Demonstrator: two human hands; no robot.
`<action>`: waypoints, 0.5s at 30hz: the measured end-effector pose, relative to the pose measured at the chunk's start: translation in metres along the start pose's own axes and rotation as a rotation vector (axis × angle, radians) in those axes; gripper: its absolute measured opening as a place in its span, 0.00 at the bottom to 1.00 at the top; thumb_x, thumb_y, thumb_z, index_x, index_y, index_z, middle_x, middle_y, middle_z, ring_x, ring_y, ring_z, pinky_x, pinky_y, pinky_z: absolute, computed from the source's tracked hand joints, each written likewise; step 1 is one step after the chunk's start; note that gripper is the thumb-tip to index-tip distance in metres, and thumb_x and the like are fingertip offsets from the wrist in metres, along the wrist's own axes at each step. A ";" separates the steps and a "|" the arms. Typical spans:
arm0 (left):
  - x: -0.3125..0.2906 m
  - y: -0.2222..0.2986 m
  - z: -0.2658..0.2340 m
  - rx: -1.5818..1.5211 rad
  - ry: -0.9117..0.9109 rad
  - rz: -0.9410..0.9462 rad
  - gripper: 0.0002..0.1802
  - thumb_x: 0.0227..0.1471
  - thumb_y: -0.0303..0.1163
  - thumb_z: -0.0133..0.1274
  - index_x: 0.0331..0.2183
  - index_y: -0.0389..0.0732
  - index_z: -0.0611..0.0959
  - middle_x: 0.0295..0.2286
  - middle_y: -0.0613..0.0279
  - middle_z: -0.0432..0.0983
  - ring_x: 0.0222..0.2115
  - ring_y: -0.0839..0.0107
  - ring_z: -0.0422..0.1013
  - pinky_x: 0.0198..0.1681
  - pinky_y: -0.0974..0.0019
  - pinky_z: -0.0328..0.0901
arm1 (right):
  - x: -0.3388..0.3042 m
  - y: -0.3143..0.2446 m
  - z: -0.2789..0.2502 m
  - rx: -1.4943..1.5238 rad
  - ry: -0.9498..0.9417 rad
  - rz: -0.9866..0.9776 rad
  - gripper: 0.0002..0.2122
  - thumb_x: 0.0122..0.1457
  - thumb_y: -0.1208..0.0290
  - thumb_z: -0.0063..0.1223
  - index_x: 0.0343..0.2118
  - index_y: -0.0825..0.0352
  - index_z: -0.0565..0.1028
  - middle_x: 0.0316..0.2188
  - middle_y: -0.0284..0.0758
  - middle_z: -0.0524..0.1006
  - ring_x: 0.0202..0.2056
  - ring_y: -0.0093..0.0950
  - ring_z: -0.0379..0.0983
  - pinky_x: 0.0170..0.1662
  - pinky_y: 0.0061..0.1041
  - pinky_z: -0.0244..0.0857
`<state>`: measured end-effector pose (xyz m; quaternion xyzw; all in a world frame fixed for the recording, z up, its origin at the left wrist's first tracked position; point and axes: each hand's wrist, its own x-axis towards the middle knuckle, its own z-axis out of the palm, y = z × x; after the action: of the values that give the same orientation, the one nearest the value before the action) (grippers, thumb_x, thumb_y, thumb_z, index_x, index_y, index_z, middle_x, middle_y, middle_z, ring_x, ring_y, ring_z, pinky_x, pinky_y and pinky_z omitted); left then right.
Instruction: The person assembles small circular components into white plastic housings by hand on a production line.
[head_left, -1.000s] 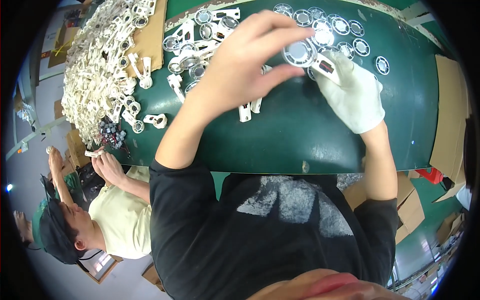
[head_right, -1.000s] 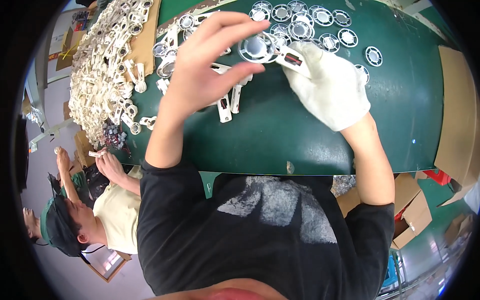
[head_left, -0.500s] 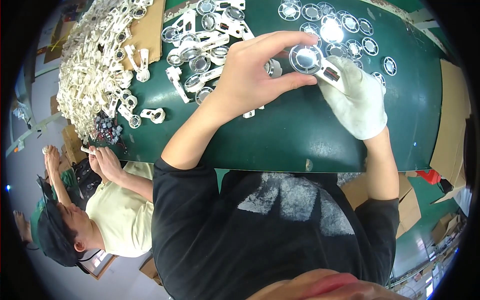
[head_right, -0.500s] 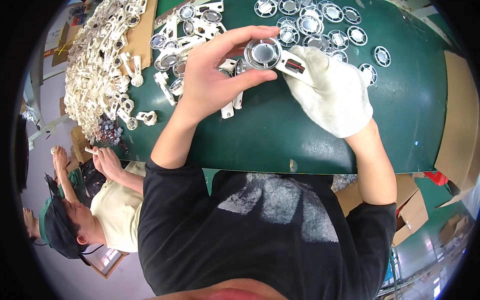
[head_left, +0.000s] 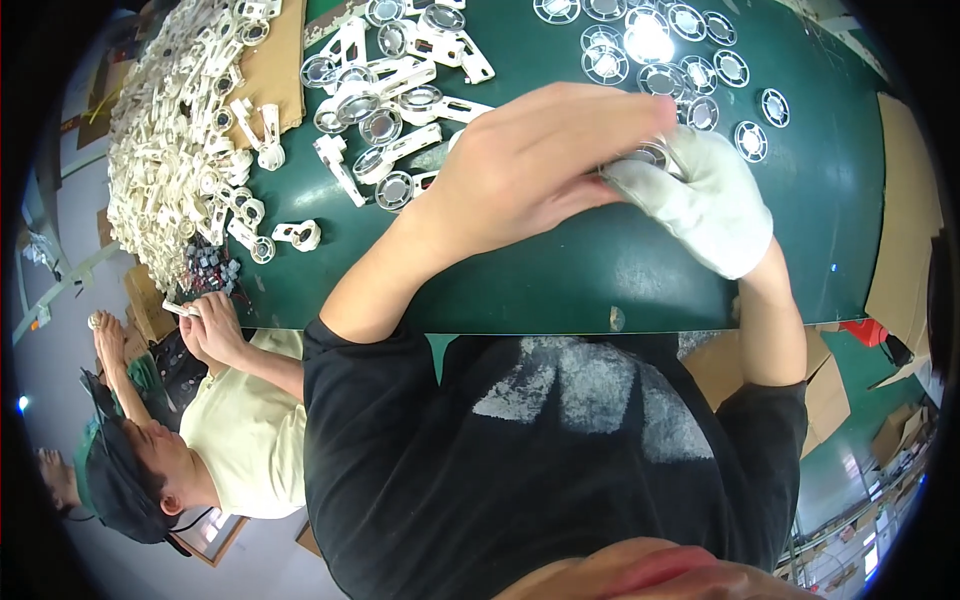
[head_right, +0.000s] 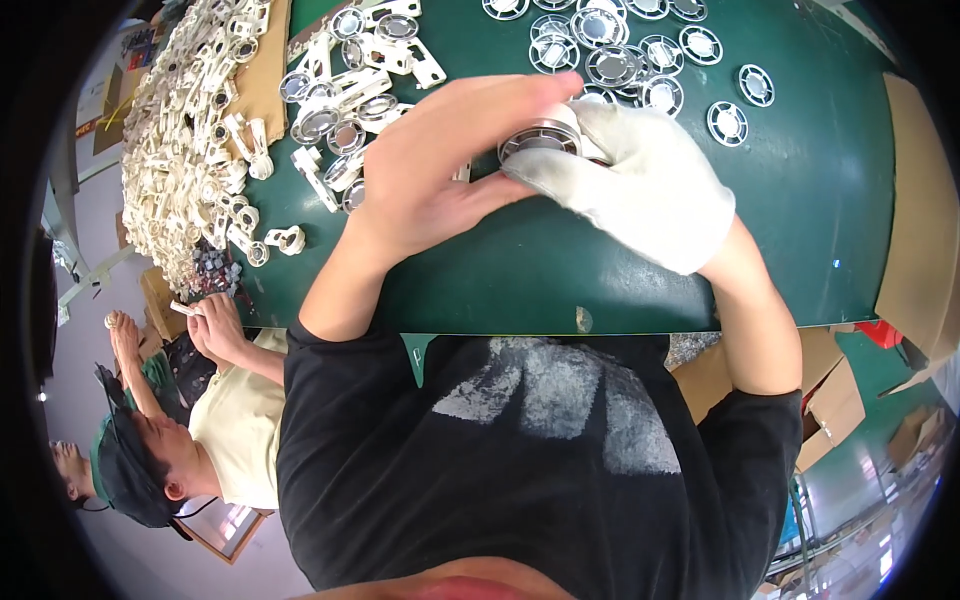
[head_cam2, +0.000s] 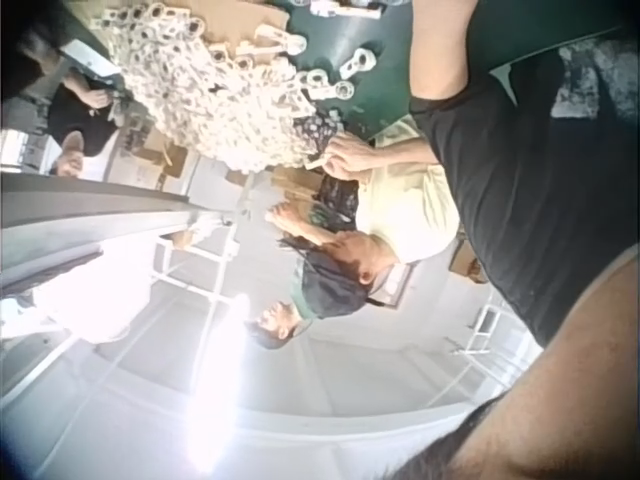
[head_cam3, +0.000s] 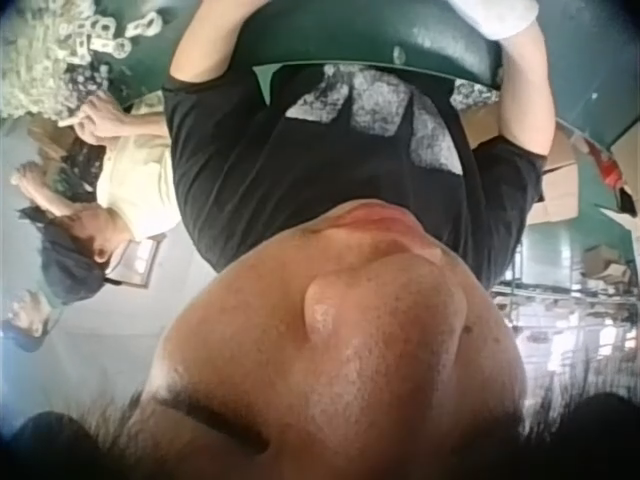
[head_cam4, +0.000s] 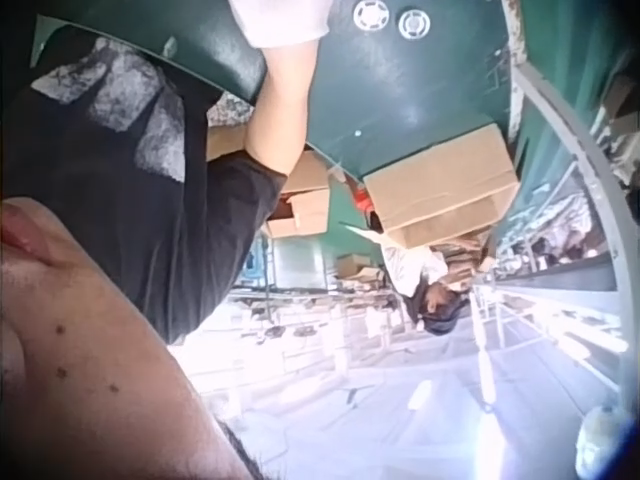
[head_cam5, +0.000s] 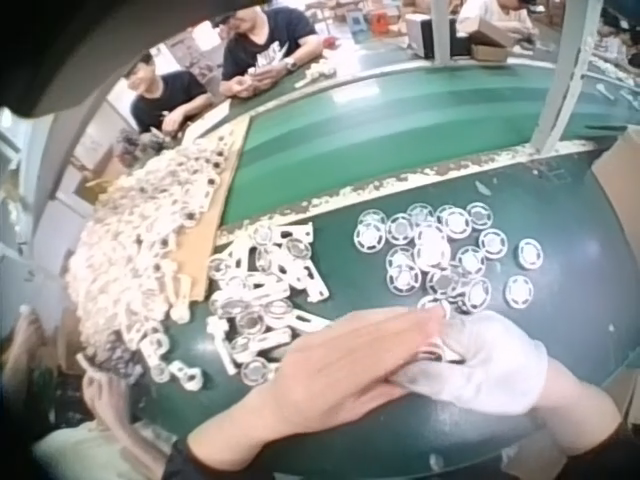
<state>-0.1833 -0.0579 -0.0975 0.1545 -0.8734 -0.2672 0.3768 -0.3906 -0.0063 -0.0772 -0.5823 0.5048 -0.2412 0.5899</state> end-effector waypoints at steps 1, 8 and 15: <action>0.000 0.006 0.001 -0.127 0.016 -0.122 0.34 0.42 0.28 0.70 0.52 0.32 0.79 0.48 0.49 0.79 0.48 0.58 0.78 0.49 0.63 0.73 | 0.001 -0.001 0.001 -0.042 0.014 -0.014 0.17 0.61 0.55 0.56 0.42 0.64 0.80 0.28 0.35 0.80 0.29 0.27 0.76 0.36 0.25 0.69; -0.009 0.003 0.006 -0.569 0.017 -0.337 0.20 0.57 0.29 0.61 0.49 0.28 0.80 0.48 0.43 0.79 0.48 0.59 0.77 0.52 0.62 0.71 | 0.001 0.030 0.019 -0.475 0.312 -0.481 0.13 0.55 0.60 0.63 0.39 0.62 0.80 0.24 0.39 0.79 0.26 0.40 0.78 0.30 0.34 0.71; -0.009 0.011 -0.025 -0.342 0.091 -0.347 0.12 0.49 0.26 0.65 0.39 0.41 0.89 0.36 0.63 0.78 0.38 0.71 0.75 0.40 0.70 0.69 | -0.004 0.001 0.035 -0.538 0.277 -0.277 0.17 0.54 0.63 0.65 0.44 0.66 0.78 0.27 0.42 0.80 0.30 0.41 0.79 0.36 0.34 0.73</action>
<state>-0.1593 -0.0532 -0.0822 0.2480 -0.7581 -0.4643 0.3850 -0.3618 0.0134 -0.0835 -0.7420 0.5417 -0.2542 0.3021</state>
